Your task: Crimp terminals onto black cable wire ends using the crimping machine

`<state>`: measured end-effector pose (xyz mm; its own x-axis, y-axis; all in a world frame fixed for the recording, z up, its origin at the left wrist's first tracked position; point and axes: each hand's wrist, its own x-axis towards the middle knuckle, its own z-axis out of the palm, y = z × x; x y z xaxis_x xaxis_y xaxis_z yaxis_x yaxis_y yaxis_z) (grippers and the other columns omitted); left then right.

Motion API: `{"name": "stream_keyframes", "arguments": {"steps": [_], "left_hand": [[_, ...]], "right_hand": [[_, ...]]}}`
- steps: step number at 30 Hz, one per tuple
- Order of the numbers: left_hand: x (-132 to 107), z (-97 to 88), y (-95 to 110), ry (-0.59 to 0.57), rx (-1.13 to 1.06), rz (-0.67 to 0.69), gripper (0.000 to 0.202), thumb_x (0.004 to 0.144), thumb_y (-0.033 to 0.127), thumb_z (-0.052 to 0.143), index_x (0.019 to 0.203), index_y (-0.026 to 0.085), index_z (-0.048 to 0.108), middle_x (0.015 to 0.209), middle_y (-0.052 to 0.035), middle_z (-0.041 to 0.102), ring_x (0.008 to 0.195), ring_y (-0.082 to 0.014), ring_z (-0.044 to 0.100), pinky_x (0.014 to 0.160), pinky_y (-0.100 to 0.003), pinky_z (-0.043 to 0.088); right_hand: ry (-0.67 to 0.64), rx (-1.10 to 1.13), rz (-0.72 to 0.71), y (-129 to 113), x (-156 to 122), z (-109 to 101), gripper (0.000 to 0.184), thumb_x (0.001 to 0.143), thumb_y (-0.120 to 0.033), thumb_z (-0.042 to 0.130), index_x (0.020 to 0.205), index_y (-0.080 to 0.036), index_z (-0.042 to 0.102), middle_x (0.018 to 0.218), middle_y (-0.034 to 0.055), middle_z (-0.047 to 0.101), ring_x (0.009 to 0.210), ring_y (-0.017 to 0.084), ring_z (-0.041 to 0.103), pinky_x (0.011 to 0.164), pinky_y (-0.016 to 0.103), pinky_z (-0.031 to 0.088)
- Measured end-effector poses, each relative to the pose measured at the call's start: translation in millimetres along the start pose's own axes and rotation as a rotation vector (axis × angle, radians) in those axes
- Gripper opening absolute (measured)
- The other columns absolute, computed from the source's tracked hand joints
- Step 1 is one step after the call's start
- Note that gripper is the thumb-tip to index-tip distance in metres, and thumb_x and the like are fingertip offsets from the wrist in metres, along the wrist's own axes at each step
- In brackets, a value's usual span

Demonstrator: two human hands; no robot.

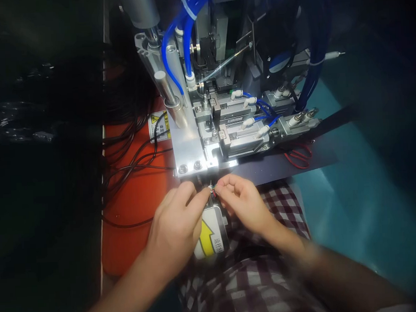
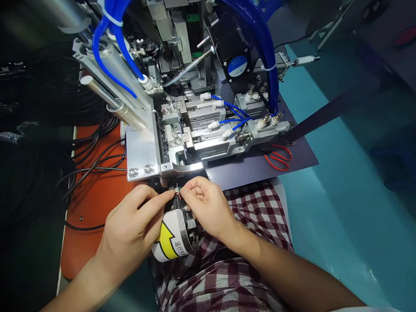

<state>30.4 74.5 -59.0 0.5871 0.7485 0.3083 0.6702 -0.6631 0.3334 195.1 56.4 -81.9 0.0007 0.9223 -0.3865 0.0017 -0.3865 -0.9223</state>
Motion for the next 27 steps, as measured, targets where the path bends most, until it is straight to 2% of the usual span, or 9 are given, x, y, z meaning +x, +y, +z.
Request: {"name": "stream_keyframes", "arguments": {"steps": [3,7,11,14,16,19,23,25,27], "left_hand": [[0,0.7,-1,-0.002,-0.021,-0.024,0.024,0.088,0.007,0.049,0.102,0.008,0.068,0.075,-0.0062,0.055,0.066,-0.0153,0.053,0.057,-0.026,0.047],[-1,1.2,-1,-0.001,-0.03,-0.038,0.023,0.089,0.009,0.049,0.102,0.009,0.068,0.075,-0.0054,0.054,0.066,-0.0147,0.052,0.056,-0.025,0.047],[-2,1.5,-1,0.01,-0.038,-0.043,0.023,0.09,0.009,0.047,0.102,0.01,0.068,0.074,-0.0047,0.053,0.066,-0.0143,0.053,0.057,-0.025,0.047],[-1,1.4,0,0.008,-0.021,-0.035,0.024,0.09,0.009,0.047,0.102,0.01,0.068,0.073,-0.0049,0.054,0.066,-0.0144,0.053,0.057,-0.025,0.047],[-1,1.3,0,0.012,-0.007,-0.024,0.024,0.089,0.008,0.047,0.101,0.009,0.068,0.073,-0.0052,0.054,0.065,-0.0146,0.053,0.056,-0.025,0.047],[0,1.2,0,0.014,0.006,-0.015,0.024,0.089,0.007,0.047,0.1,0.008,0.068,0.072,-0.0052,0.054,0.064,-0.0146,0.053,0.056,-0.025,0.047],[-1,1.2,0,0.005,0.007,-0.019,0.025,0.088,0.007,0.047,0.101,0.009,0.068,0.073,-0.0054,0.055,0.065,-0.0147,0.054,0.056,-0.025,0.048],[-1,1.1,0,0.005,-0.001,-0.025,0.025,0.088,0.007,0.047,0.101,0.009,0.068,0.074,-0.0053,0.055,0.065,-0.0146,0.053,0.056,-0.025,0.048],[-1,0.9,0,-0.002,-0.011,-0.028,0.025,0.089,0.008,0.047,0.101,0.01,0.068,0.074,-0.0051,0.055,0.065,-0.0145,0.053,0.056,-0.024,0.048]], "right_hand": [[-0.036,0.093,0.046,1,-3,1,0.021,0.084,-0.036,0.059,0.076,-0.018,0.054,0.055,-0.006,0.047,0.046,0.008,0.039,0.042,0.021,0.03],[0.04,0.071,-0.011,3,-9,7,0.016,0.08,-0.031,0.063,0.073,-0.017,0.057,0.054,-0.0063,0.046,0.046,0.008,0.038,0.042,0.021,0.031],[0.12,-0.226,-0.188,-1,-11,6,0.01,0.083,-0.024,0.058,0.074,-0.019,0.057,0.055,-0.0036,0.052,0.048,0.01,0.046,0.047,0.023,0.036],[0.121,-0.511,-0.387,-6,-9,-1,0.01,0.087,-0.023,0.054,0.078,-0.02,0.057,0.058,-0.0022,0.056,0.05,0.011,0.05,0.054,0.026,0.038],[0.105,-0.599,-0.452,-8,-7,-5,0.011,0.089,-0.024,0.052,0.08,-0.019,0.057,0.059,-0.0018,0.057,0.052,0.012,0.05,0.056,0.027,0.038],[0.05,-0.463,-0.356,-7,-3,-6,0.011,0.089,-0.025,0.052,0.08,-0.02,0.055,0.058,-0.0033,0.053,0.05,0.011,0.047,0.051,0.025,0.036],[-0.009,-0.107,-0.081,-2,0,-4,0.014,0.087,-0.028,0.055,0.077,-0.02,0.052,0.05,-0.0076,0.044,0.043,0.009,0.039,0.042,0.022,0.03],[-0.034,-0.017,0.012,-1,-1,-4,0.016,0.087,-0.032,0.056,0.076,-0.02,0.053,0.048,-0.0085,0.042,0.04,0.008,0.037,0.04,0.022,0.029],[-0.042,-0.001,0.033,-1,-1,-5,0.018,0.086,-0.035,0.058,0.077,-0.019,0.054,0.05,-0.0077,0.044,0.04,0.008,0.038,0.039,0.022,0.029]]}}
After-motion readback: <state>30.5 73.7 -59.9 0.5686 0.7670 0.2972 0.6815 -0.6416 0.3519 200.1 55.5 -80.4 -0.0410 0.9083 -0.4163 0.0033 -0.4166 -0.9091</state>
